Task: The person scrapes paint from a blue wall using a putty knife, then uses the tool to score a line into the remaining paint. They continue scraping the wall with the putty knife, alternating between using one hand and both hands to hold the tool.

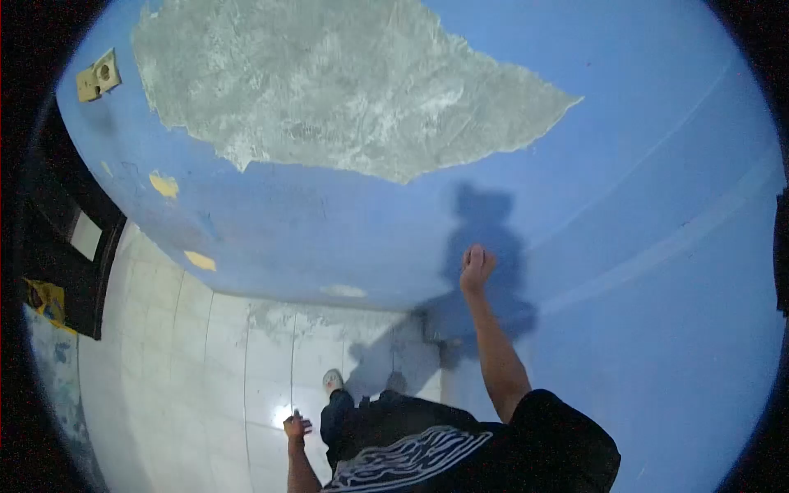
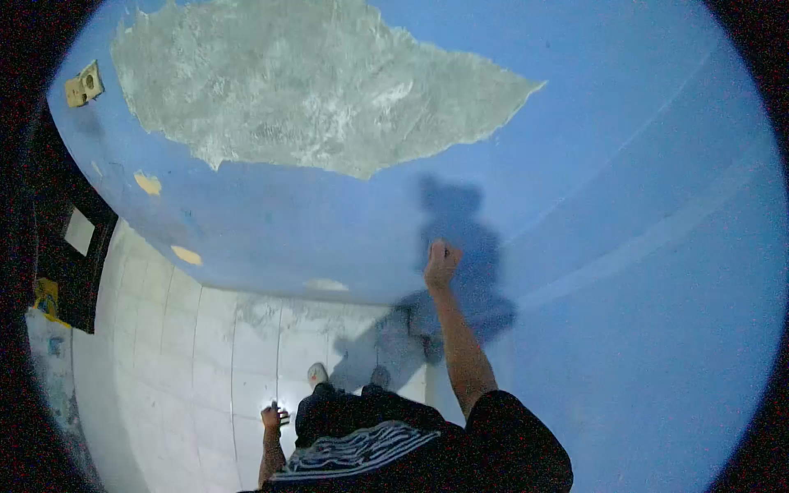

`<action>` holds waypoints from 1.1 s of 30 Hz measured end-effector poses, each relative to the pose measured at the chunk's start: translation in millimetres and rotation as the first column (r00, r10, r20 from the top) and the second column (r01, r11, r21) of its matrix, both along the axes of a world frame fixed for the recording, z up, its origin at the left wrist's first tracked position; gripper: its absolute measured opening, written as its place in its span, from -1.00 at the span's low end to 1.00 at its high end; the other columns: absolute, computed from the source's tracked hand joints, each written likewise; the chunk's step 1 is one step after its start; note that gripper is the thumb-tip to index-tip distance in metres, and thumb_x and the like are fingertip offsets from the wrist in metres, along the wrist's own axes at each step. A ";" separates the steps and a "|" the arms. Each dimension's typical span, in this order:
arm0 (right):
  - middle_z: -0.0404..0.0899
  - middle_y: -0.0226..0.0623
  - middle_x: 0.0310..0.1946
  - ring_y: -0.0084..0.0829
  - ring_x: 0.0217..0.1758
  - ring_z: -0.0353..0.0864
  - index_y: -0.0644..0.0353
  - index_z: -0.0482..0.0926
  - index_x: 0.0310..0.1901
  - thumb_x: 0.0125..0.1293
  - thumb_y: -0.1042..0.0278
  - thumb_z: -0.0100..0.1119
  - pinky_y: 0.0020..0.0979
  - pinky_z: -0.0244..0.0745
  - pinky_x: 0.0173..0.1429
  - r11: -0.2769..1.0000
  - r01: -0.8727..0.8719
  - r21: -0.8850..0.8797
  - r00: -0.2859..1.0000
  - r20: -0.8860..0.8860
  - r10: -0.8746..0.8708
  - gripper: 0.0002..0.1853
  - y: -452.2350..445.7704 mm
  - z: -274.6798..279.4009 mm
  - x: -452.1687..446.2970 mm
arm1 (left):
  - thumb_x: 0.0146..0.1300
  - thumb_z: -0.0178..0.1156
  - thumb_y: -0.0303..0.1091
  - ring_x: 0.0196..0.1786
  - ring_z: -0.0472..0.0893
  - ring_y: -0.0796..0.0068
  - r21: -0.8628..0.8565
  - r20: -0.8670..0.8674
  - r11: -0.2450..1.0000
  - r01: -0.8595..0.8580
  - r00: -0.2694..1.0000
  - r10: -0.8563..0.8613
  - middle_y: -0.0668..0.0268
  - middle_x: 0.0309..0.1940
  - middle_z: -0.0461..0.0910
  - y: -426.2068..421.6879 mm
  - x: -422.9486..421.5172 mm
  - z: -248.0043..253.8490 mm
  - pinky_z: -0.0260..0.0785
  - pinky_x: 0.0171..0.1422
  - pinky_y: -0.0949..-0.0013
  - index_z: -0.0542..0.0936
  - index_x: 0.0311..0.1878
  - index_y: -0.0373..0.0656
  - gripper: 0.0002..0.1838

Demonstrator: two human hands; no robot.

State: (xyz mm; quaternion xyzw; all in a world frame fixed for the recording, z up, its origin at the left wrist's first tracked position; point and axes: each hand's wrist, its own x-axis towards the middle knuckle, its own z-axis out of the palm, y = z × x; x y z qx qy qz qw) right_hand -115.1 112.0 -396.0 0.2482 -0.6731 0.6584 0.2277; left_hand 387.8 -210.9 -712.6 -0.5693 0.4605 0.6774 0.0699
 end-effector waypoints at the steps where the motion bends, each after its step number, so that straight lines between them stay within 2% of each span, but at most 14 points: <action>1: 0.20 -0.53 -0.76 -0.69 -0.71 0.11 0.01 0.15 -0.74 0.43 0.11 -0.02 -0.50 -0.06 -0.64 0.998 0.062 -0.008 0.998 0.028 -0.062 -0.46 -12.3 -4.1 34.0 | 0.40 0.10 0.01 -0.53 0.67 0.24 -0.063 -0.010 0.997 -0.033 0.999 0.032 0.03 -0.46 0.65 -1.7 5.9 10.5 0.54 -0.58 0.23 0.47 -0.17 -0.31 -0.55; 3: 0.20 -0.54 -0.73 -0.67 -0.68 0.15 0.03 0.18 -0.71 0.39 0.17 0.01 -0.48 -0.05 -0.59 0.993 0.011 0.116 0.993 0.114 -0.024 -0.52 -15.9 -32.8 67.4 | 0.41 0.12 -0.09 -0.56 0.66 0.35 -0.129 0.059 0.988 0.085 0.995 -0.078 0.09 -0.50 0.66 -5.3 -14.7 36.5 0.49 -0.62 0.33 0.50 -0.24 -0.29 -0.63; 5: 0.26 -0.44 -0.67 -0.55 -0.64 0.21 0.09 0.29 -0.64 0.29 0.23 0.10 -0.45 0.04 -0.53 0.989 -0.146 -0.036 0.938 0.313 0.150 -0.63 -43.2 -13.7 112.4 | 0.38 0.16 -0.07 -0.57 0.64 0.42 -0.350 -0.057 0.909 0.225 0.964 -0.260 0.15 -0.50 0.67 -5.3 -53.1 73.7 0.45 -0.62 0.41 0.57 -0.30 -0.29 -0.60; 7: 0.33 -0.23 -0.52 -0.30 -0.45 0.36 0.18 0.40 -0.47 0.16 0.14 0.27 -0.27 0.24 -0.36 0.898 -0.095 0.429 0.995 0.058 0.078 -0.68 -56.3 1.7 140.5 | 0.39 0.13 -0.01 -0.46 0.66 0.44 -0.380 -0.210 0.879 0.289 0.898 -0.386 0.20 -0.46 0.69 2.0 -110.4 126.7 0.49 -0.47 0.39 0.64 -0.28 -0.32 -0.54; 9: 0.38 -0.17 -0.48 -0.12 -0.36 0.42 0.20 0.43 -0.41 0.09 0.10 0.29 -0.22 0.28 -0.27 0.855 -0.269 0.443 0.942 -0.061 0.329 -0.66 -79.7 15.8 164.0 | 0.44 -0.03 0.14 -0.26 0.68 0.40 -0.136 -0.435 0.926 0.352 0.819 -0.375 0.17 -0.31 0.70 23.0 -174.2 205.5 0.52 -0.15 0.34 0.64 -0.11 -0.35 -0.39; 11: 0.43 -0.16 -0.41 -0.11 -0.24 0.44 0.25 0.45 -0.37 0.11 0.08 0.27 -0.18 0.34 -0.11 0.749 -0.238 0.619 0.878 -0.193 0.439 -0.64 -96.3 34.2 183.4 | 0.47 -0.22 0.23 -0.03 0.63 0.34 0.232 -0.639 0.832 0.504 0.724 -0.261 0.11 -0.06 0.65 43.1 -213.8 272.1 0.43 0.11 0.29 0.58 0.03 -0.35 -0.28; 12: 0.43 -0.16 -0.41 -0.11 -0.24 0.44 0.25 0.45 -0.37 0.11 0.08 0.27 -0.18 0.34 -0.11 0.761 -0.222 0.609 0.886 -0.200 0.418 -0.64 -102.4 31.2 190.0 | 0.47 -0.22 0.23 -0.03 0.63 0.34 0.220 -0.636 0.825 0.521 0.718 -0.284 0.11 -0.06 0.65 51.8 -223.9 299.6 0.43 0.11 0.29 0.58 0.03 -0.35 -0.28; 14: 0.46 -0.09 -0.20 -0.06 -0.04 0.46 0.30 0.49 -0.30 0.17 0.03 0.24 -0.07 0.37 0.13 0.626 -0.274 0.730 0.819 -0.164 0.549 -0.59 -110.9 27.0 195.6 | 0.50 -0.35 0.23 0.03 0.57 0.23 0.454 -0.630 0.789 0.415 0.775 -0.046 0.09 -0.01 0.60 65.3 -243.7 340.6 0.40 0.13 0.23 0.49 0.15 -0.30 -0.27; 17: 0.40 -0.02 0.00 -0.01 0.16 0.42 0.35 0.50 -0.20 0.21 0.06 0.24 0.02 0.27 0.36 0.688 -0.135 0.713 0.840 -0.286 0.461 -0.57 -111.3 37.6 204.7 | 0.53 -0.39 0.16 0.01 0.58 0.20 0.450 -0.679 0.709 0.543 0.723 -0.123 0.09 0.00 0.58 65.5 -262.4 361.4 0.43 0.13 0.18 0.41 0.21 -0.30 -0.32; 22: 0.32 0.09 0.10 0.08 0.26 0.42 0.38 0.51 -0.10 0.09 0.53 0.27 -0.07 0.46 0.31 0.784 -0.193 0.591 0.934 -0.134 0.331 -0.69 -93.4 30.9 214.0 | 0.57 -0.26 -0.09 -0.13 0.60 0.38 0.089 -0.819 0.762 0.641 0.482 -0.310 0.15 -0.17 0.59 81.8 -287.9 388.4 0.47 0.03 0.34 0.47 0.09 -0.27 -0.55; 23: 0.32 0.09 0.10 0.08 0.26 0.42 0.38 0.51 -0.10 0.09 0.53 0.27 -0.07 0.46 0.31 0.788 -0.187 0.586 0.936 -0.138 0.324 -0.69 -89.3 36.6 209.6 | 0.57 -0.26 -0.09 -0.13 0.60 0.38 0.083 -0.818 0.759 0.646 0.479 -0.318 0.15 -0.17 0.59 86.1 -296.3 398.1 0.47 0.03 0.34 0.47 0.09 -0.27 -0.55; 25: 0.41 0.05 0.06 0.04 0.18 0.51 0.40 0.59 -0.09 0.16 0.55 0.26 -0.09 0.58 0.16 0.838 0.057 0.542 0.901 -0.390 0.191 -0.73 -81.0 48.7 194.8 | 0.56 -0.16 -0.14 -0.15 0.58 0.49 -0.295 -0.749 0.714 0.634 0.310 -0.585 0.25 -0.21 0.59 93.6 -312.7 413.4 0.44 -0.01 0.41 0.44 0.17 -0.27 -0.60; 27: 0.44 0.02 0.01 0.02 0.17 0.53 0.41 0.60 -0.15 0.12 0.58 0.25 -0.11 0.61 0.12 0.853 0.101 0.512 0.880 -0.445 0.164 -0.77 -70.9 67.8 176.9 | 0.53 -0.08 -0.07 -0.18 0.52 0.60 -0.331 -0.718 0.703 0.630 0.315 -0.621 0.36 -0.22 0.58 102.1 -330.4 431.6 0.40 -0.07 0.48 0.47 0.22 -0.26 -0.54; 33: 0.49 -0.06 -0.02 -0.01 0.17 0.53 0.35 0.61 -0.20 0.11 0.46 0.29 -0.09 0.51 0.19 0.878 0.244 0.412 0.843 -0.538 0.018 -0.78 -29.6 132.2 109.3 | 0.51 -0.04 -0.28 -0.42 0.36 0.74 -0.554 -0.612 0.631 0.543 0.249 -0.751 0.53 -0.45 0.43 119.0 -382.4 477.8 0.23 -0.34 0.59 0.49 0.24 -0.26 -0.63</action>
